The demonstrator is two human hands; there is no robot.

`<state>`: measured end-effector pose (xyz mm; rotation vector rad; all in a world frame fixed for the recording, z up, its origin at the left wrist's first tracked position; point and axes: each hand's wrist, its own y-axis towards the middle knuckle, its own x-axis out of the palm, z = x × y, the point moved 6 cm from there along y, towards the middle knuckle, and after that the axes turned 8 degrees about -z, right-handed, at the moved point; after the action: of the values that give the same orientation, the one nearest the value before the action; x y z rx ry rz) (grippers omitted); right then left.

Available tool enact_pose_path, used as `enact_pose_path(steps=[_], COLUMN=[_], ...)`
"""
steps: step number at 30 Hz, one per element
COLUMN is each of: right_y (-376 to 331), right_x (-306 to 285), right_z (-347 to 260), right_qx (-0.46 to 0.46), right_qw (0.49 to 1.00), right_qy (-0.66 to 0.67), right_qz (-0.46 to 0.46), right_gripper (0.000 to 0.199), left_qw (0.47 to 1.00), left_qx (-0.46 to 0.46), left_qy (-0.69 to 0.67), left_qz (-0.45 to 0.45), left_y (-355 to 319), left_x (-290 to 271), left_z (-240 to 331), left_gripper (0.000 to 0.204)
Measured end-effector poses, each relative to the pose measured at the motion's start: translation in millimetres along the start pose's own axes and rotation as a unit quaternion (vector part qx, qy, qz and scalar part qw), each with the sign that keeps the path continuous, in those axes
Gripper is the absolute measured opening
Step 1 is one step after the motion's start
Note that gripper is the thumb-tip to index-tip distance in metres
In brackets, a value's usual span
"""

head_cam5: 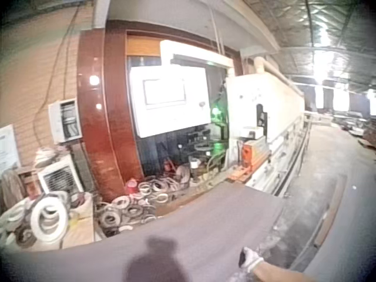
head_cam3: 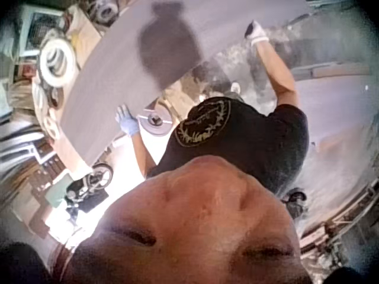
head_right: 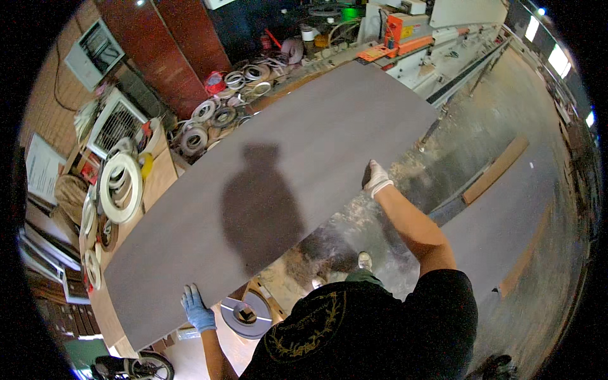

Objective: The person picks up a large gray sheet, carries it across the workshop, and places it on a workbench. They then use a small orange tool to rub the surface of the sheet and later move the sheet to a machine before returning it to the bench.

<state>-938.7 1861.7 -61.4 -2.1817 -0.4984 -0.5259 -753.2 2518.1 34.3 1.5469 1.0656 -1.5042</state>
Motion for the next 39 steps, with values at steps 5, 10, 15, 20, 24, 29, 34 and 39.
enact_pose_path(steps=[5,10,15,20,24,29,34,39], right_y=[50,41,36,52,71,101,133,156], right_x=[-42,-22,-27,-34,-46,-73,-110,-122], right_z=[-7,12,-19,-44,-77,-136,-207,-258], right_qx=[0.065,0.031,0.056,0.079,0.073,0.032,-0.026,-0.07], right_qw=[0.883,0.988,0.996,0.993,0.993,0.997,0.999,0.996], right_qy=[0.124,0.089,0.072,0.062,0.055,0.048,0.044,0.037], right_qz=[-0.448,0.119,0.008,-0.064,-0.077,-0.053,0.002,0.043], right_gripper=[0.034,0.025,0.027,0.03,0.032,0.034,0.037,0.039], left_qw=[1.0,0.997,0.998,0.997,0.995,0.996,0.997,0.994], left_qx=[-0.011,-0.058,-0.051,-0.054,-0.071,-0.052,0.02,0.098], left_qy=[0.007,0.029,0.012,0.005,0.007,0.001,0.02,-0.022], left_qz=[-0.026,-0.028,-0.039,-0.05,-0.075,-0.078,-0.074,-0.042], left_y=[-1,-19,0,7,12,19,29,44], left_x=[0,-4,-4,-8,-16,-10,-25,-35], left_z=[23,20,51,86,128,179,251,298], left_gripper=[0.076,0.071,0.069,0.072,0.074,0.079,0.08,0.072])
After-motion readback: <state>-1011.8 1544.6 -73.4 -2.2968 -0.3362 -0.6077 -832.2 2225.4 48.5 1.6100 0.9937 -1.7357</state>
